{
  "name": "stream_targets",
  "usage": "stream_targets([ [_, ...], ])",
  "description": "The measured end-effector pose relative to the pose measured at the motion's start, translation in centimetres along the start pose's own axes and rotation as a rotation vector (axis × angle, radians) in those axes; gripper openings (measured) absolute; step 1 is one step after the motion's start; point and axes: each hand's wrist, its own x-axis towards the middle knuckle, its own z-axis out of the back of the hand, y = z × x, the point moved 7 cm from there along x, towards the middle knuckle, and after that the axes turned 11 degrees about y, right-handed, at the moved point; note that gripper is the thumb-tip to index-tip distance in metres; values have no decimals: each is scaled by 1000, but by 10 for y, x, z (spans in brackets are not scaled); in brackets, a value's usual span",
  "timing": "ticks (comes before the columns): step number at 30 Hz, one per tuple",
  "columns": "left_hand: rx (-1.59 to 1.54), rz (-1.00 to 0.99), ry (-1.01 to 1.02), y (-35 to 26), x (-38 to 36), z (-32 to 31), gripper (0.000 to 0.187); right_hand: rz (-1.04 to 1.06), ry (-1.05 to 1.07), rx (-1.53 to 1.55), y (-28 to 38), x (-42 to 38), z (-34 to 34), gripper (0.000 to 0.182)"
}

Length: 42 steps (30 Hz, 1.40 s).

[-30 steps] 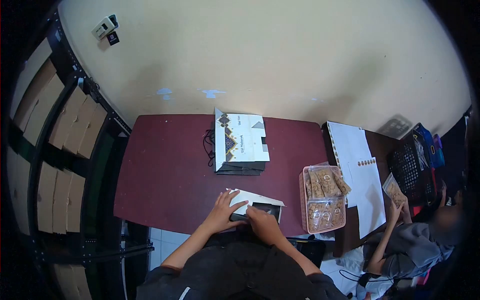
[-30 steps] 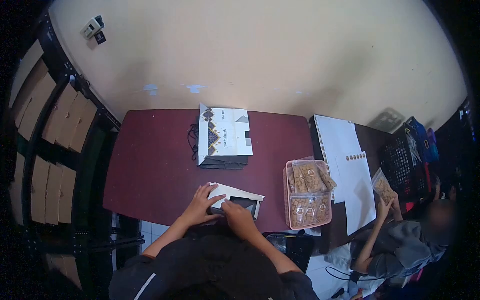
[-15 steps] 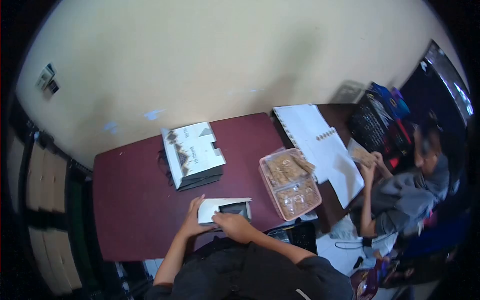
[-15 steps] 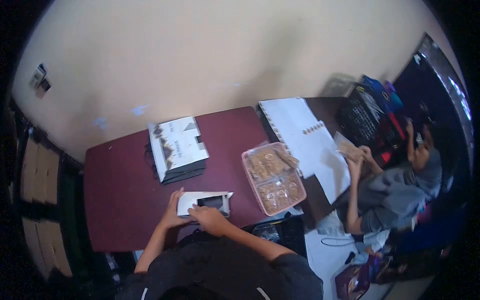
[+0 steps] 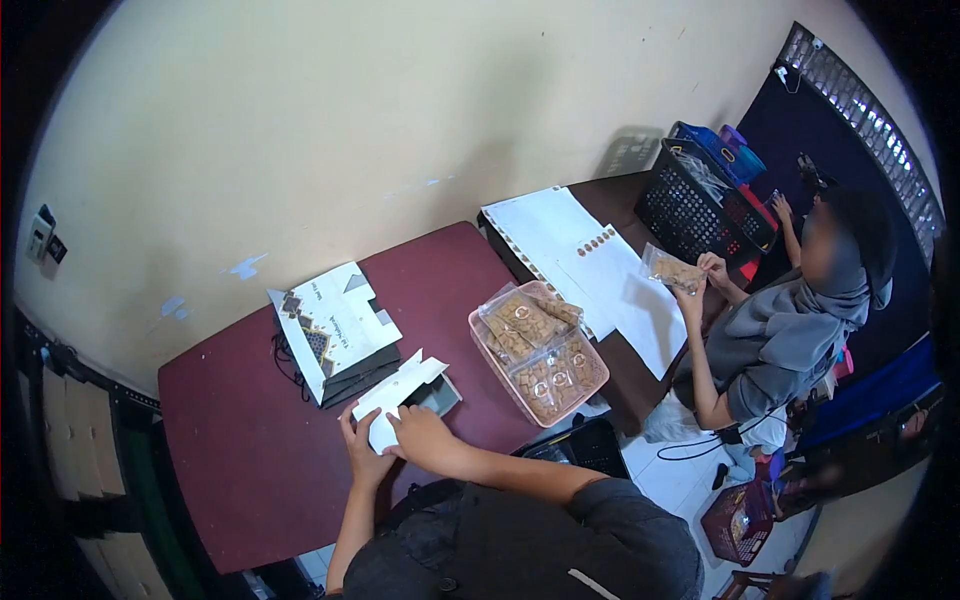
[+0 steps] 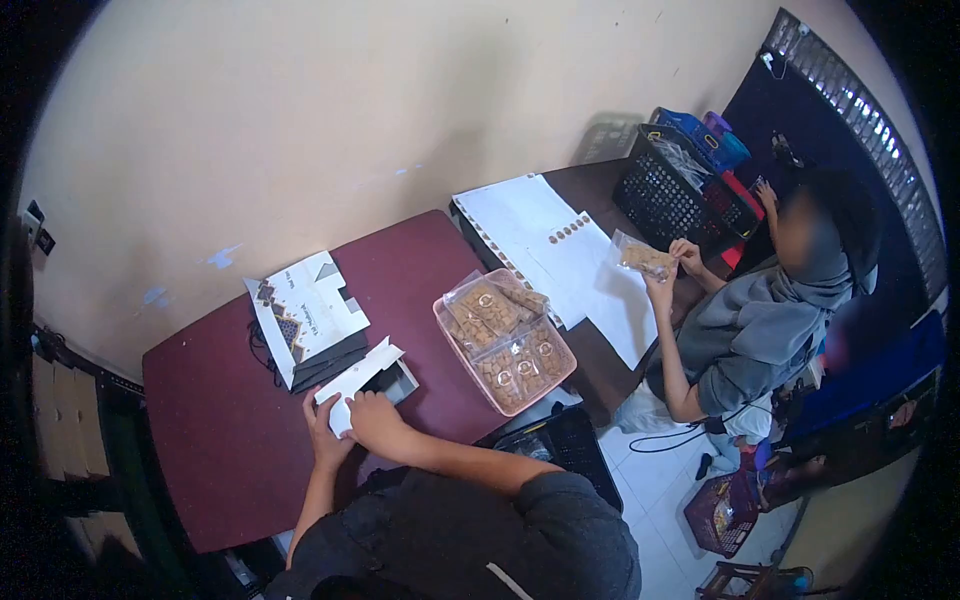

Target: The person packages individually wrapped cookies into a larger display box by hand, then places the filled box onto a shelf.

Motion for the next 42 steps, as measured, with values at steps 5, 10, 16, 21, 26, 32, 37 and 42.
stream_targets([
  [5, -21, -19, -24, 6, -11, -4, 59, -71, 79, -91, 4, 8, -40, 59],
  [10, 36, 56, -40, 18, -22, -8, 62, -100, 226, 24, 3, 16, -44, 51],
  [16, 103, 55, -30, 28, -27, -9, 53, 60, 321, 287, -13, 36, -51, 50],
  [21, 18, 108, 11, 18, -23, -3, 59, 147, 136, 317, -2, 16, -10, 44],
  [26, 65, 126, 6, 16, -26, 0, 56, 365, -126, 897, -9, -21, 74, 30],
  [32, 195, 87, -35, 14, -24, -3, 64, -9, -316, 635, -100, -26, 61, 39],
  [37, 351, 62, 121, -11, -4, 8, 68, -40, -136, 770, -95, -27, 14, 51],
  [42, 162, -113, 297, -43, 28, 10, 77, 20, -298, 617, -91, -26, -2, 45],
])
